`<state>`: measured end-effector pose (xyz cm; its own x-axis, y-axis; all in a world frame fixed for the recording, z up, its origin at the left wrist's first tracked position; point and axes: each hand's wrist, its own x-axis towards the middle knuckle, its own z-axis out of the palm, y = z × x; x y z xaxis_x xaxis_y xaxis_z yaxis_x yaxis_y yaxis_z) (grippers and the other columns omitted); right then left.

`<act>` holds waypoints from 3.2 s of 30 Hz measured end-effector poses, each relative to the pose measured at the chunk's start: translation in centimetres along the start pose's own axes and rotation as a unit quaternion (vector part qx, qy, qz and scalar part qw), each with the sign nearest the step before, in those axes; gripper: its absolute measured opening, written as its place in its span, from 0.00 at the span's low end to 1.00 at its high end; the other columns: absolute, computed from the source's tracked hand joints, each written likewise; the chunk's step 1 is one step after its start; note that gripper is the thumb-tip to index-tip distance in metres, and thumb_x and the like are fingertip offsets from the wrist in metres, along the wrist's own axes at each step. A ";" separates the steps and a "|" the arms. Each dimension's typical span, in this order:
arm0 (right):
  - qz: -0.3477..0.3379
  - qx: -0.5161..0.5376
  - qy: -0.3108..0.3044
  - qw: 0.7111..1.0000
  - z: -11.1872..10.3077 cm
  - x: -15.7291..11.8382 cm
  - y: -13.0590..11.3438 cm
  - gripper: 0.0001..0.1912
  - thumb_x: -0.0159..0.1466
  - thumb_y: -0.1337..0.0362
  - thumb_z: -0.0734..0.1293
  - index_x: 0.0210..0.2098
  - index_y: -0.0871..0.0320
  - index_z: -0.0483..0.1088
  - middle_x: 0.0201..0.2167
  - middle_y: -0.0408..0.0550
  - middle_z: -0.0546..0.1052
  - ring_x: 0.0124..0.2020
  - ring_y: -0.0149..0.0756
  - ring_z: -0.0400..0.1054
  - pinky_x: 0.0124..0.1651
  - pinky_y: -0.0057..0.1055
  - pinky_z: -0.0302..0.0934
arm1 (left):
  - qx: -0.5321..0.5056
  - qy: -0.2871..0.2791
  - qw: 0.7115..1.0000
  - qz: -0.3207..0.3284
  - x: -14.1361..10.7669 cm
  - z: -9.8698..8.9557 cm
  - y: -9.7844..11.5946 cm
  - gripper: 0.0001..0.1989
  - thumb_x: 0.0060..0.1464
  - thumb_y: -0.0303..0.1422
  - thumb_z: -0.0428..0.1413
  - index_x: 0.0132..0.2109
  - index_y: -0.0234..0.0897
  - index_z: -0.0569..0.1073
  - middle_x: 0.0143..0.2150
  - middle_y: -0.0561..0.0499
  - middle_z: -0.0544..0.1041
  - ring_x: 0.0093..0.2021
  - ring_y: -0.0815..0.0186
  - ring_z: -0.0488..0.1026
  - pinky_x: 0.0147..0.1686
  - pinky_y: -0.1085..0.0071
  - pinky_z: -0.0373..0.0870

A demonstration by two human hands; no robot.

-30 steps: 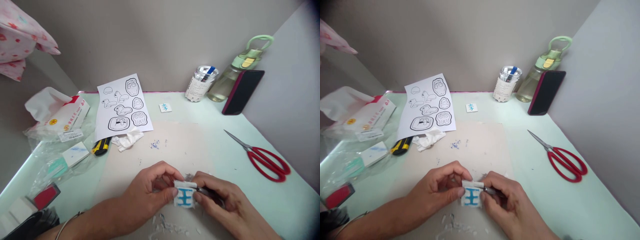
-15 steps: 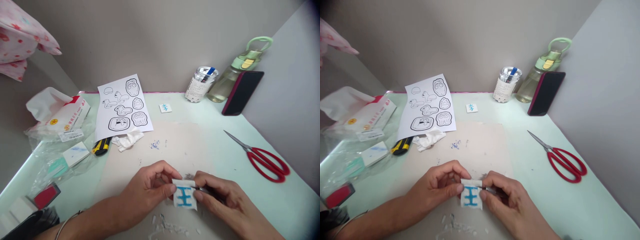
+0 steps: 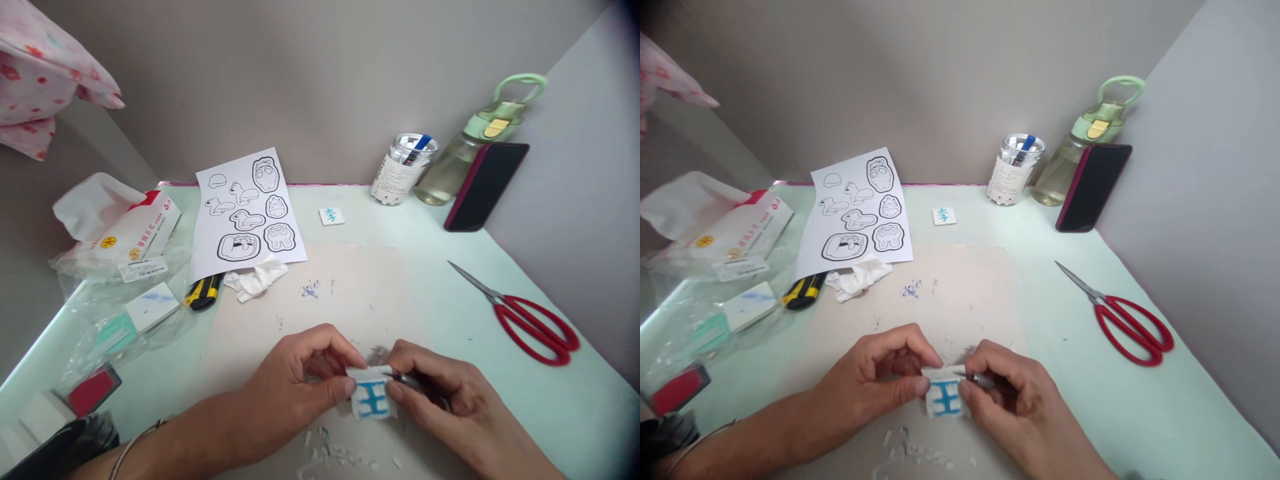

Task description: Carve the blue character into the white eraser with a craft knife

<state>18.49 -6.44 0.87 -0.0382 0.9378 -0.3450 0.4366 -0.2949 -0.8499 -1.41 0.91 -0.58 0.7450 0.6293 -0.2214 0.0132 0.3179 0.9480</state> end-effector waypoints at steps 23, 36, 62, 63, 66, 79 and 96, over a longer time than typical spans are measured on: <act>-0.038 -0.061 -0.002 0.997 -0.4 0.0 -0.6 0.14 0.67 0.56 0.60 0.31 0.54 0.71 0.27 0.43 0.72 0.29 0.33 0.65 0.30 0.27 0.58 | -0.016 -0.041 0.999 -0.007 0.2 0.3 -0.4 0.11 0.55 0.29 0.57 0.46 0.32 0.70 0.36 0.49 0.71 0.34 0.67 0.72 0.37 0.68 0.69; -0.198 -0.184 0.012 0.963 -1.4 0.7 1.9 0.11 0.70 0.65 0.58 0.48 0.47 0.68 0.43 0.44 0.72 0.43 0.32 0.69 0.43 0.26 0.66 | 0.356 0.054 0.920 0.152 0.3 -1.7 -0.5 0.12 0.58 0.22 0.51 0.47 0.36 0.72 0.44 0.48 0.70 0.46 0.63 0.67 0.48 0.66 0.64; -0.290 -0.396 0.115 0.863 -1.5 1.0 5.0 0.16 0.67 0.71 0.59 0.50 0.50 0.70 0.41 0.49 0.71 0.34 0.33 0.69 0.30 0.28 0.63 | 0.467 0.011 0.876 0.120 0.6 -2.0 -0.4 0.19 0.54 0.35 0.63 0.51 0.41 0.69 0.48 0.50 0.70 0.49 0.59 0.63 0.49 0.61 0.58; -0.290 -0.392 0.120 0.865 -1.4 1.1 4.9 0.16 0.67 0.71 0.59 0.50 0.50 0.70 0.41 0.49 0.71 0.34 0.33 0.69 0.30 0.27 0.63 | 0.461 0.014 0.878 0.126 0.7 -2.0 -0.5 0.15 0.56 0.35 0.60 0.50 0.41 0.70 0.47 0.50 0.71 0.48 0.60 0.64 0.48 0.62 0.58; -0.288 -0.378 0.127 0.871 -1.1 1.2 4.6 0.14 0.68 0.70 0.60 0.48 0.52 0.71 0.39 0.49 0.71 0.36 0.34 0.68 0.30 0.27 0.62 | 0.453 0.027 0.880 0.143 1.3 -2.1 -0.6 0.05 0.62 0.30 0.54 0.45 0.40 0.72 0.42 0.52 0.73 0.44 0.63 0.65 0.46 0.64 0.58; -0.304 -0.353 0.111 0.878 -0.9 1.3 3.6 0.13 0.67 0.71 0.60 0.46 0.56 0.73 0.35 0.50 0.73 0.36 0.36 0.67 0.31 0.28 0.63 | 0.475 0.053 0.865 0.151 2.2 -2.0 -1.0 0.03 0.60 0.28 0.56 0.40 0.40 0.75 0.34 0.52 0.71 0.39 0.63 0.66 0.41 0.65 0.57; -0.308 -0.318 0.091 0.892 -0.9 1.5 3.1 0.12 0.67 0.71 0.60 0.44 0.56 0.73 0.34 0.49 0.73 0.35 0.35 0.67 0.31 0.29 0.63 | 0.477 0.054 0.864 0.153 2.1 -2.0 -1.3 0.04 0.61 0.28 0.54 0.41 0.41 0.74 0.35 0.52 0.70 0.39 0.64 0.65 0.42 0.65 0.57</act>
<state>20.64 -5.81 -1.92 -0.3256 0.9174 0.2290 0.8073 0.3958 -0.4377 -1.15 3.22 -2.74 0.7456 0.6586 0.1018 0.4077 -0.5716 0.7120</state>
